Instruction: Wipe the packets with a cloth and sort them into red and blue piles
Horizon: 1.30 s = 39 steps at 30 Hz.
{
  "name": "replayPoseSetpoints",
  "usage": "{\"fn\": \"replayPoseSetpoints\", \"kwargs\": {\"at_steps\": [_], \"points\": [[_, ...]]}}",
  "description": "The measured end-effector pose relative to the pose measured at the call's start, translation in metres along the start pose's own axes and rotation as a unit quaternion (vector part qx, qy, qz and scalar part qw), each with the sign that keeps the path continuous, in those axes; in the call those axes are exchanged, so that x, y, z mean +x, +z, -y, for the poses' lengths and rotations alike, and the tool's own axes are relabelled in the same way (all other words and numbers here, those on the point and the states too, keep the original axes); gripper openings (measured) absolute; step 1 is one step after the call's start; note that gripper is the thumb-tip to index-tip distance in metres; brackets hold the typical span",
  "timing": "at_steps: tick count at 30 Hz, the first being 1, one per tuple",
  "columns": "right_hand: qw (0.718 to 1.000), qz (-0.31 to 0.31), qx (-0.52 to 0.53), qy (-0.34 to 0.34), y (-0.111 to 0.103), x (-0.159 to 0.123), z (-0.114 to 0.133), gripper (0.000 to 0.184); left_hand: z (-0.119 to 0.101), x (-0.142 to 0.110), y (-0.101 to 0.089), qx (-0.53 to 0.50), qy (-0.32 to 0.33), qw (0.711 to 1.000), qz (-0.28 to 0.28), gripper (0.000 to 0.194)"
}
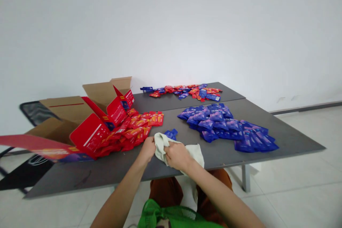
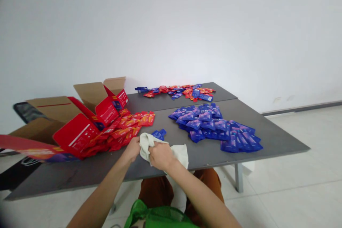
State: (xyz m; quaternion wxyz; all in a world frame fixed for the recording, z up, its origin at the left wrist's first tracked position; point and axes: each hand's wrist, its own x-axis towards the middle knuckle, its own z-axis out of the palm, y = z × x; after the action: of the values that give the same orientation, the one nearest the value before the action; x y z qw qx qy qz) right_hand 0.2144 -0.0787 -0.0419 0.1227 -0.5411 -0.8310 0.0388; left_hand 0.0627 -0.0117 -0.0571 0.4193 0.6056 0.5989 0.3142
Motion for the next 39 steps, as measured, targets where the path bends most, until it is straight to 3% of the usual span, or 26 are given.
{"fn": "replayPoseSetpoints", "kwargs": {"at_steps": [4, 6, 8, 12, 14, 18, 21, 24, 30, 36, 39], "points": [[0.995, -0.002, -0.021, 0.100, 0.002, 0.016, -0.005, 0.028, 0.014, -0.004, -0.002, -0.206, -0.122, 0.969, 0.067, 0.015], [0.990, -0.001, -0.033, 0.138, 0.001, 0.021, -0.011, 0.031, 0.017, -0.007, -0.003, -0.239, -0.136, 0.959, 0.065, 0.015], [0.991, 0.004, -0.036, 0.126, 0.002, 0.022, -0.008, 0.031, 0.019, -0.008, -0.003, -0.249, -0.136, 0.957, 0.058, 0.013], [0.999, 0.020, -0.014, 0.032, 0.009, 0.016, 0.014, 0.027, 0.021, -0.009, 0.000, -0.273, -0.098, 0.956, 0.029, 0.011], [0.999, 0.021, -0.009, 0.045, 0.009, 0.018, 0.015, 0.030, 0.021, -0.012, 0.001, -0.280, -0.088, 0.956, 0.021, 0.013], [0.987, 0.021, -0.043, 0.152, 0.000, 0.037, 0.001, 0.039, 0.017, -0.012, -0.006, -0.283, -0.145, 0.945, 0.073, 0.018], [0.991, 0.023, -0.043, 0.122, -0.001, 0.044, 0.005, 0.039, 0.015, -0.006, -0.011, -0.300, -0.181, 0.928, 0.131, 0.017], [0.996, 0.033, -0.035, 0.071, 0.002, 0.041, 0.019, 0.035, 0.016, -0.002, -0.012, -0.329, -0.159, 0.918, 0.152, 0.015], [0.993, 0.024, -0.056, 0.105, -0.001, 0.044, 0.004, 0.041, 0.017, -0.012, -0.007, -0.319, -0.137, 0.931, 0.117, 0.015], [0.998, 0.047, -0.041, 0.030, 0.001, 0.023, 0.009, 0.032, 0.024, -0.017, 0.001, -0.350, -0.086, 0.931, 0.064, 0.012], [0.994, 0.055, -0.047, 0.078, -0.005, 0.033, -0.003, 0.036, 0.021, -0.013, 0.003, -0.347, -0.109, 0.930, 0.061, 0.016]]}}
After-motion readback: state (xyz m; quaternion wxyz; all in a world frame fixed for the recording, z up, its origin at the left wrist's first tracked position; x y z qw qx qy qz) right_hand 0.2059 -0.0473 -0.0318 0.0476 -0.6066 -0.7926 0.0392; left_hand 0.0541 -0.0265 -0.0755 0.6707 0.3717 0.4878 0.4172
